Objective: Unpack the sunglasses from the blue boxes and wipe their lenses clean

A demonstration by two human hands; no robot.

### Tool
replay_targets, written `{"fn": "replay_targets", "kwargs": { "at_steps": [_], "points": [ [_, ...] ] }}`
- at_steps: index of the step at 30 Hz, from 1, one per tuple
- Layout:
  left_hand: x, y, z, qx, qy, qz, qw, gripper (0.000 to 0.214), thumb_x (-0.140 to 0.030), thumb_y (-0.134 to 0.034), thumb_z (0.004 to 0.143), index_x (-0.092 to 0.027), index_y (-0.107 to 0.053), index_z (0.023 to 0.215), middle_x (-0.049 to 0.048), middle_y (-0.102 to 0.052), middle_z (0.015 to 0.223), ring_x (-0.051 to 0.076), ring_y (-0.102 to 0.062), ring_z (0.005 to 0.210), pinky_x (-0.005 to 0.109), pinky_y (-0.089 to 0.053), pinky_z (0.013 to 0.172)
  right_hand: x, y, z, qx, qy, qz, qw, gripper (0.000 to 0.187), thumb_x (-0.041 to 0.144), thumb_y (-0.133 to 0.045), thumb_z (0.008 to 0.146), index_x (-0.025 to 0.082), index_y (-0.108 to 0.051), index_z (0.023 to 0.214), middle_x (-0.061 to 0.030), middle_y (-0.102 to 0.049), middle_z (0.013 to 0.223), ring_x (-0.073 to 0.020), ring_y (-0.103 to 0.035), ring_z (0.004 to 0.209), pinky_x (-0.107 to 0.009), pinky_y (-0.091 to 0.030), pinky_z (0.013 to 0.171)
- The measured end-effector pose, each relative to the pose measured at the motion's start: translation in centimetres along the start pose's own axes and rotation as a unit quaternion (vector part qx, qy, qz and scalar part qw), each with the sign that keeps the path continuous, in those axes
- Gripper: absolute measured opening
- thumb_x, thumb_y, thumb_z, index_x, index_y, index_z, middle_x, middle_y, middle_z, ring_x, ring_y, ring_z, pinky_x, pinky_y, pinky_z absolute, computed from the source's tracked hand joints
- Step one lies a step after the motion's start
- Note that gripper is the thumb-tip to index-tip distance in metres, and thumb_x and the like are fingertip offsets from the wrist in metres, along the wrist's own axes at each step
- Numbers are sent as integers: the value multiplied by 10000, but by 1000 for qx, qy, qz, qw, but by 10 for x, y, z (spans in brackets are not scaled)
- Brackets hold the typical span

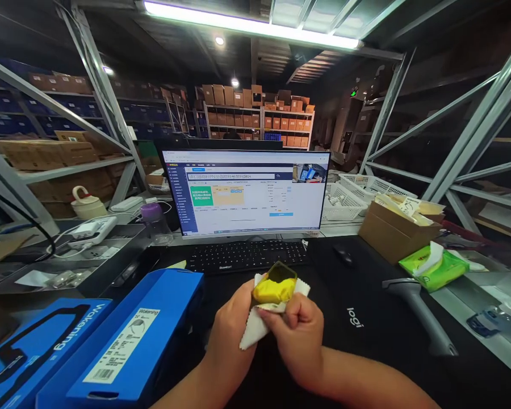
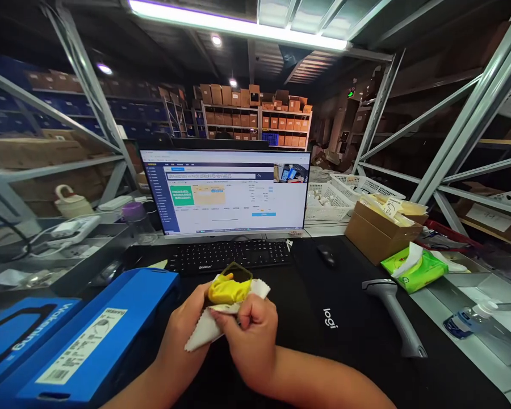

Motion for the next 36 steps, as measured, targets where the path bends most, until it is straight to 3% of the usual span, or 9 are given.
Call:
{"fn": "replay_targets", "kwargs": {
  "at_steps": [4,9,13,16,19,22,28,32,36],
  "points": [
    [-15,-2,2,8,-38,13,999,144,-208,-487,924,-206,-548,1055,59,-731,880,192,-722,727,254,-567,612,5,-1,18,61,-76,109,989,645,305,-874,581,226,-237,520,74,-343,493,-76,-276,484,-213,-268,445],
    [-23,-10,10,46,-61,44,996,101,-166,-480,899,-213,-570,903,18,-695,728,187,-691,620,263,-554,554,5,10,46,41,-96,177,979,677,410,-857,659,223,-213,566,88,-290,519,-80,-243,520,-208,-255,481],
    [-6,1,22,109,-84,68,988,261,-147,-483,882,-214,-609,1100,57,-750,1043,231,-735,933,395,-611,834,10,0,55,171,-48,19,984,634,417,-836,689,219,-251,543,91,-270,523,-81,-222,519,-221,-205,473],
    [3,20,28,97,-129,94,982,316,-184,-558,880,-223,-604,1191,83,-698,1248,264,-675,1143,529,-527,1017,22,-9,49,348,19,-139,927,587,300,-819,719,205,-271,532,86,-319,517,-80,-255,521,-223,-217,492],
    [1,33,28,50,-154,111,981,287,-210,-608,890,-193,-624,1177,97,-728,1176,248,-696,1092,535,-513,1036,34,-5,47,418,97,-251,868,562,196,-787,751,190,-264,544,90,-316,516,-84,-255,538,-215,-234,531],
    [-13,24,22,42,-185,123,974,288,-157,-589,899,-167,-637,1183,80,-756,1060,214,-719,991,535,-477,1072,30,-9,44,413,142,-334,835,568,216,-810,749,186,-278,553,86,-339,514,-89,-288,547,-217,-222,536],
    [-28,-1,14,55,-216,129,966,157,-71,-542,890,-129,-687,872,52,-754,866,183,-718,876,505,-386,1146,29,-37,7,260,312,-391,826,372,159,-560,881,193,-340,582,64,-326,516,-108,-231,533,-281,-194,567],
    [-11,6,21,74,-153,70,983,124,-150,-662,845,-192,-707,952,15,-766,946,183,-718,882,520,-418,1101,12,-37,12,382,179,-349,837,418,214,-619,875,204,-299,605,72,-341,547,-97,-270,533,-252,-203,531],
    [0,16,27,89,-87,-15,992,267,-165,-746,760,-242,-709,1012,-34,-766,948,152,-719,847,499,-424,1095,15,-18,20,548,53,-262,793,541,248,-725,831,208,-237,600,94,-300,551,-79,-241,520,-221,-213,494]
  ]
}}
Point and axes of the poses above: each hand's wrist, its own z-axis towards the middle knuckle, its own y-axis out of the back of the hand, x = y × z, the point moved 9 cm from there along z, towards the middle knuckle
